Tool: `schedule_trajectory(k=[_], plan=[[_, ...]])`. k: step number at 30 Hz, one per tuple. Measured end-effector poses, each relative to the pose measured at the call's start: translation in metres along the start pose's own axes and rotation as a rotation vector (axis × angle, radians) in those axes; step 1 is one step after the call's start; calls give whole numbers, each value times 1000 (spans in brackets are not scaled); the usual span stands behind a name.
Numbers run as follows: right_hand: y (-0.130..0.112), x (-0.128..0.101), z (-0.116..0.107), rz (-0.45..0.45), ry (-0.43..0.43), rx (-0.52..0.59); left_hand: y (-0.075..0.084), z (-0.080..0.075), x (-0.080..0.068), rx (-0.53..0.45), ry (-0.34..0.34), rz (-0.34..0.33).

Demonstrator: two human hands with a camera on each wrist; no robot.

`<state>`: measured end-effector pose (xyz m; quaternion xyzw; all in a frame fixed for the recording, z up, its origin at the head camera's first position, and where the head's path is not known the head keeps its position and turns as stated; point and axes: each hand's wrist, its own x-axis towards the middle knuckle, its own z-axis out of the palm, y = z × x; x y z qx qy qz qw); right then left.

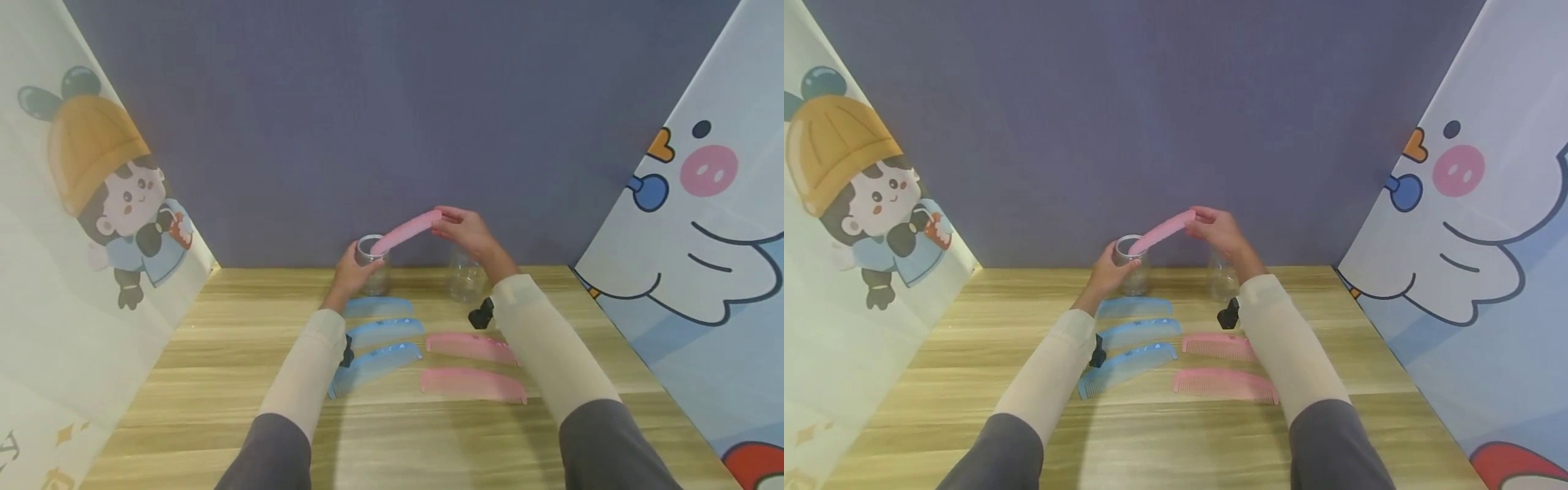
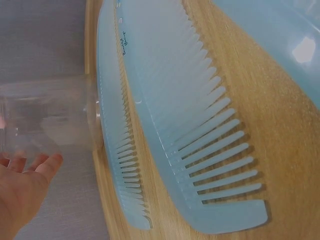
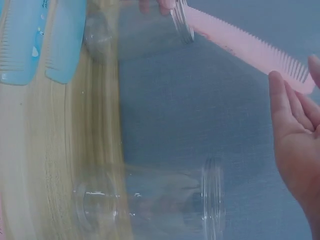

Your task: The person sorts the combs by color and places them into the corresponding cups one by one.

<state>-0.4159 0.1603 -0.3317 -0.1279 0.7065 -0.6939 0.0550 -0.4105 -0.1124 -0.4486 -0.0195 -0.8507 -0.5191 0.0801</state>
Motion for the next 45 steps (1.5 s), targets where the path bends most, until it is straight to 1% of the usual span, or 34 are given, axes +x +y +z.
schedule_trajectory(k=[3, 4, 8, 13, 18, 25, 32, 35, 42, 44, 45], plan=[[2, 1, 2, -24, -62, 69, 1, 0, 0, -6, 0, 9], [2, 1, 2, -31, -82, 69, 1, 0, -1, -6, -1, 12], [5, 1, 3, -54, -141, 24, 3, 0, -2, -4, -8, 10], [8, -4, 1, -49, -164, -29, 3, 1, -2, 0, -13, -4], [11, -13, -9, -39, -184, -106, 0, 0, 0, -2, -6, -7], [15, -34, -29, -31, -174, -204, 2, -1, -1, -7, -4, -10], [19, -55, -54, -13, -182, -370, 0, 0, -2, -21, -18, -11], [23, -63, -65, 0, -185, -405, -1, -1, -2, -26, -19, -13], [38, -80, -84, 61, -160, -421, 1, -2, -2, -32, -17, -15], [43, -86, -88, 66, -162, -467, 1, -2, -2, -26, -22, -15], [46, -89, -90, 64, -164, -512, 1, -2, -2, -23, -24, -16]])
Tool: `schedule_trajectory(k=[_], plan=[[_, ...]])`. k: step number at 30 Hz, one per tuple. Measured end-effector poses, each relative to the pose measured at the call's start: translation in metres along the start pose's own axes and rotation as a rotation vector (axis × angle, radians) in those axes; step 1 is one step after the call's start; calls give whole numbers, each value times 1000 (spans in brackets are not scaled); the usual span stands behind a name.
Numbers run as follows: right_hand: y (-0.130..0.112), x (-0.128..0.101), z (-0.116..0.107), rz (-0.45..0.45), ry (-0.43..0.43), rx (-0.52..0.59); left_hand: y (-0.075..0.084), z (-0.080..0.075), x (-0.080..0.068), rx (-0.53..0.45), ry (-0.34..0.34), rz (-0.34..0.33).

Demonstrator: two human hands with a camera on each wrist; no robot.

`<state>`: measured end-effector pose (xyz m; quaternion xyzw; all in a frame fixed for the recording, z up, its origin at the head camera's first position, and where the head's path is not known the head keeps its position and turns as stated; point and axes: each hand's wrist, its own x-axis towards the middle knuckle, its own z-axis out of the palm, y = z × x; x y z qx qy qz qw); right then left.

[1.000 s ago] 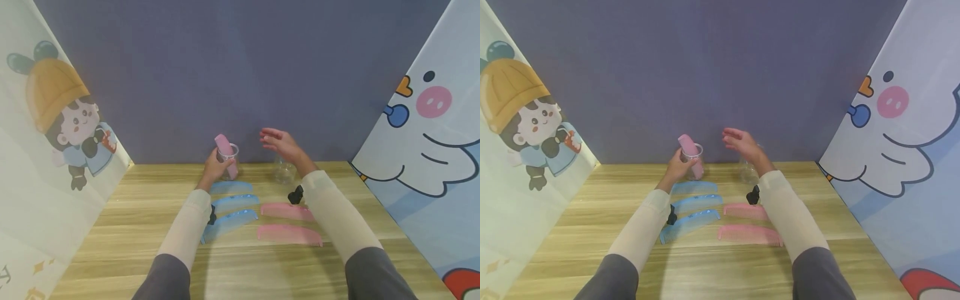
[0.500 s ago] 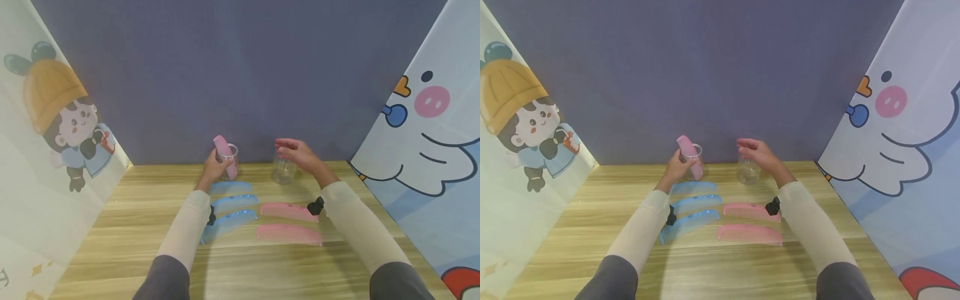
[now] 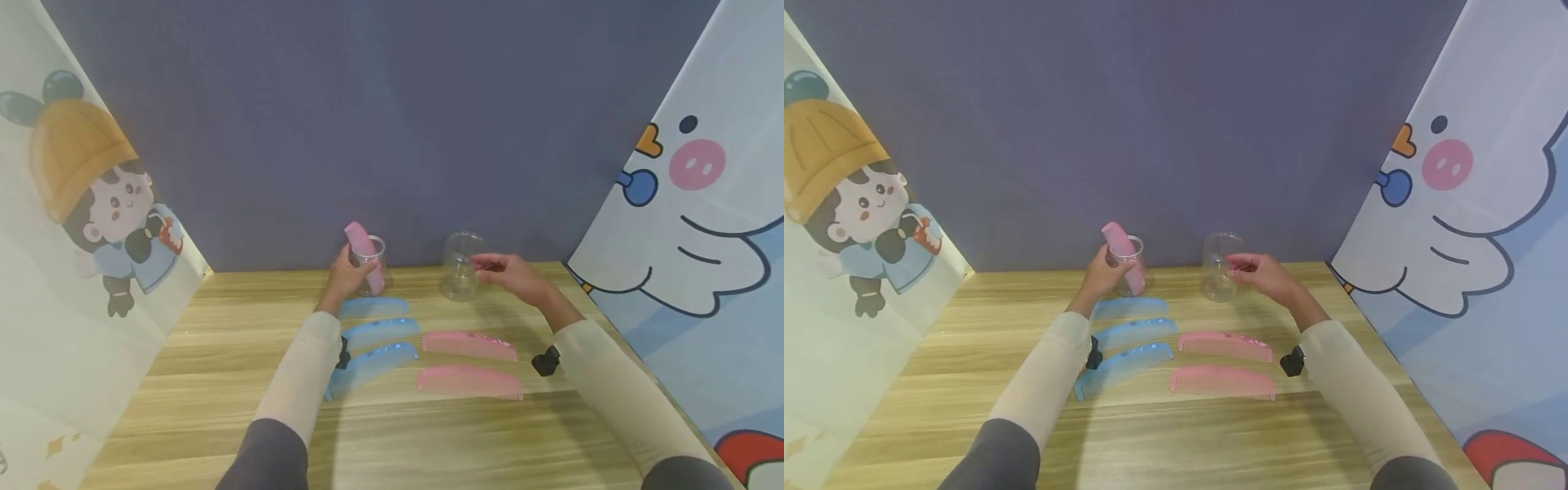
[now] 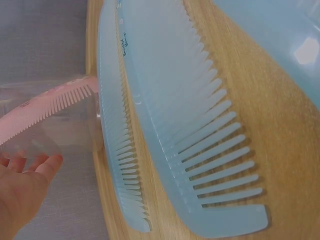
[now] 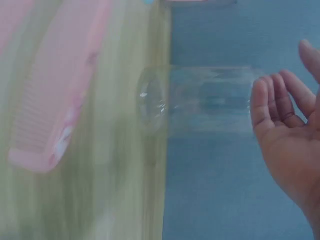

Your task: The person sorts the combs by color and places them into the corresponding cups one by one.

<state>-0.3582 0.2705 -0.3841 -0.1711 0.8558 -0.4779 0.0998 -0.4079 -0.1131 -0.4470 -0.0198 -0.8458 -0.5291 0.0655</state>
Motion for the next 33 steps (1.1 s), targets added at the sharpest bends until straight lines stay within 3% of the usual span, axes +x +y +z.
schedule_trajectory(k=[5, 11, 33], plan=[[19, -11, 4, -3, 0, -193, 1, 2, 0, -8, -4, -9], [43, -23, 12, -22, -31, -281, 2, 3, -2, -13, -2, -15], [93, -59, 34, 80, -71, -385, -1, 3, 0, -19, -9, -24]])
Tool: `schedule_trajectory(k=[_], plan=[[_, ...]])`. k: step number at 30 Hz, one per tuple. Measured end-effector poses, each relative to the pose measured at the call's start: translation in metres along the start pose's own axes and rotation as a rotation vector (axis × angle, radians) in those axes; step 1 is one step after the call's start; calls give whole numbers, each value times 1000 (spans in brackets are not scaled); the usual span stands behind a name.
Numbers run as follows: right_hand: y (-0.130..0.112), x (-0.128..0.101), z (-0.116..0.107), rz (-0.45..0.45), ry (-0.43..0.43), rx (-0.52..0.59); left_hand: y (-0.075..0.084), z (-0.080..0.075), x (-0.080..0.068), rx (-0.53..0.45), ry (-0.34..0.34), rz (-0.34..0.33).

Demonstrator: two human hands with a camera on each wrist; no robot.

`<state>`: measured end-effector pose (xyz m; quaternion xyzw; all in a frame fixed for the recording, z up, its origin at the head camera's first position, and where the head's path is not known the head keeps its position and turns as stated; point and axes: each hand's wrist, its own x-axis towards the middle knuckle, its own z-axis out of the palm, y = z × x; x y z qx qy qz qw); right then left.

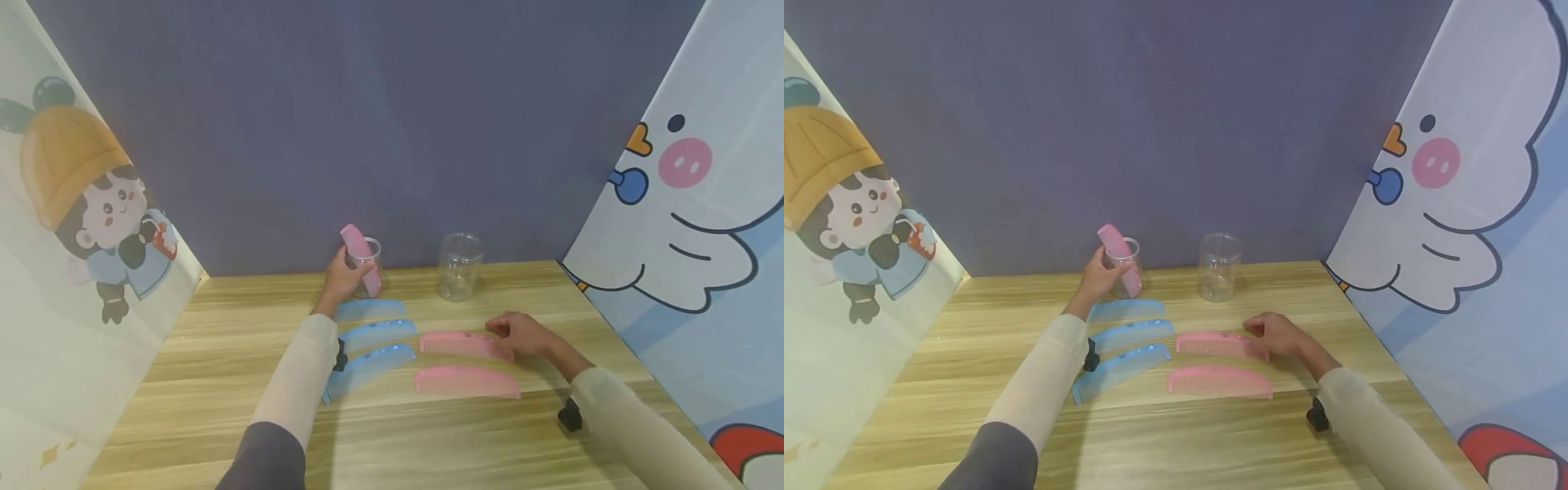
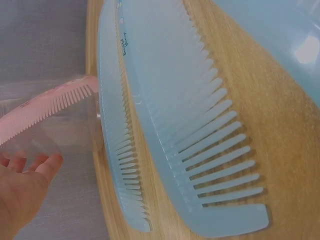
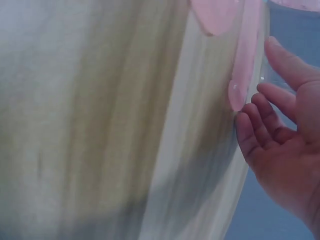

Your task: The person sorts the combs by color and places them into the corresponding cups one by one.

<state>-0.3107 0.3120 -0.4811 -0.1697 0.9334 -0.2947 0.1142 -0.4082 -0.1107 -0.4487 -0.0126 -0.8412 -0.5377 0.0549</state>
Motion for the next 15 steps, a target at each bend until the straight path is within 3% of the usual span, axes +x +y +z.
schedule_trajectory(k=[7, 15], plan=[[3, -6, 4, -10, 10, -52, 0, -1, 0, 12, -4, -7], [11, -10, 8, -78, 63, -120, 1, -1, 0, 25, -3, -6]])
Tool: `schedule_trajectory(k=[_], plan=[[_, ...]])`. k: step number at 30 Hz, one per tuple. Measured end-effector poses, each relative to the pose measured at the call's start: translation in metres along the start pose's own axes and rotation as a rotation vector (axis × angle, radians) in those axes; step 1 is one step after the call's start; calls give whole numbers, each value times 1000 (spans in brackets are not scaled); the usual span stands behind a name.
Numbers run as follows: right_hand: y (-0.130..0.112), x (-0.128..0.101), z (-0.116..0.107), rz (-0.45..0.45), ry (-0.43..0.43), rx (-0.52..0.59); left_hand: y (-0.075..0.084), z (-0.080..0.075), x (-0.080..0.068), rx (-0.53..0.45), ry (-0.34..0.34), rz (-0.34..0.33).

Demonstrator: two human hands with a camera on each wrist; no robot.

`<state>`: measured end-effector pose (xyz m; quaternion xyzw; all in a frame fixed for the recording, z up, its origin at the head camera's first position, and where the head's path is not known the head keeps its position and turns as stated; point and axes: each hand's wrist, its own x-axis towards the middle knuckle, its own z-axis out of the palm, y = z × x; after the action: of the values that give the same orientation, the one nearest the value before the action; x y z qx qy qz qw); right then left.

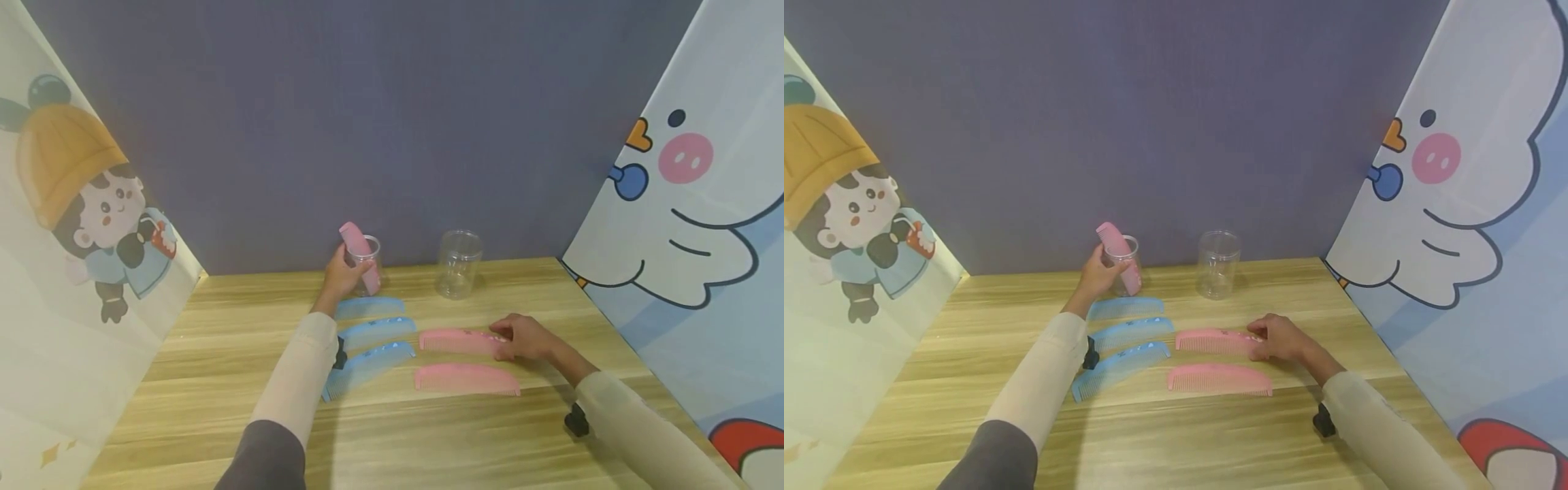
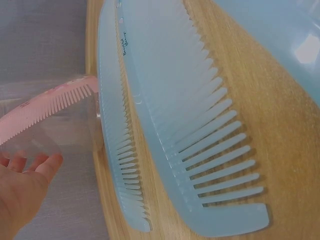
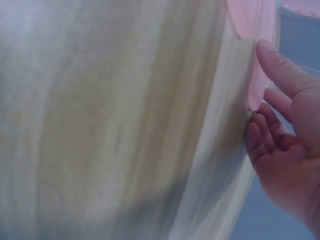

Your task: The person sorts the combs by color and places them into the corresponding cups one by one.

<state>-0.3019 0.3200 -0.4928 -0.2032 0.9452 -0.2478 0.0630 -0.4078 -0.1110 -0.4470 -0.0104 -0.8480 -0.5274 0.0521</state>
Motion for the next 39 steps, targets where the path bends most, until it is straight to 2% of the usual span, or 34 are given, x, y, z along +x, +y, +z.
schedule_trajectory(k=[9, 22, 28, 33, 39], plan=[[2, -1, 3, 54, -13, 60, -2, 0, 1, -8, -2, 12], [-2, -2, 6, 10, 60, 111, -3, 1, 3, -13, 0, 21], [-2, -4, 3, 49, 66, 163, -4, 2, 3, -11, -8, 13], [0, -3, 0, 73, 62, 150, -5, 2, 4, -16, -2, 17], [-2, -3, -5, 146, 66, 183, -6, 1, 5, -6, 1, 21]])
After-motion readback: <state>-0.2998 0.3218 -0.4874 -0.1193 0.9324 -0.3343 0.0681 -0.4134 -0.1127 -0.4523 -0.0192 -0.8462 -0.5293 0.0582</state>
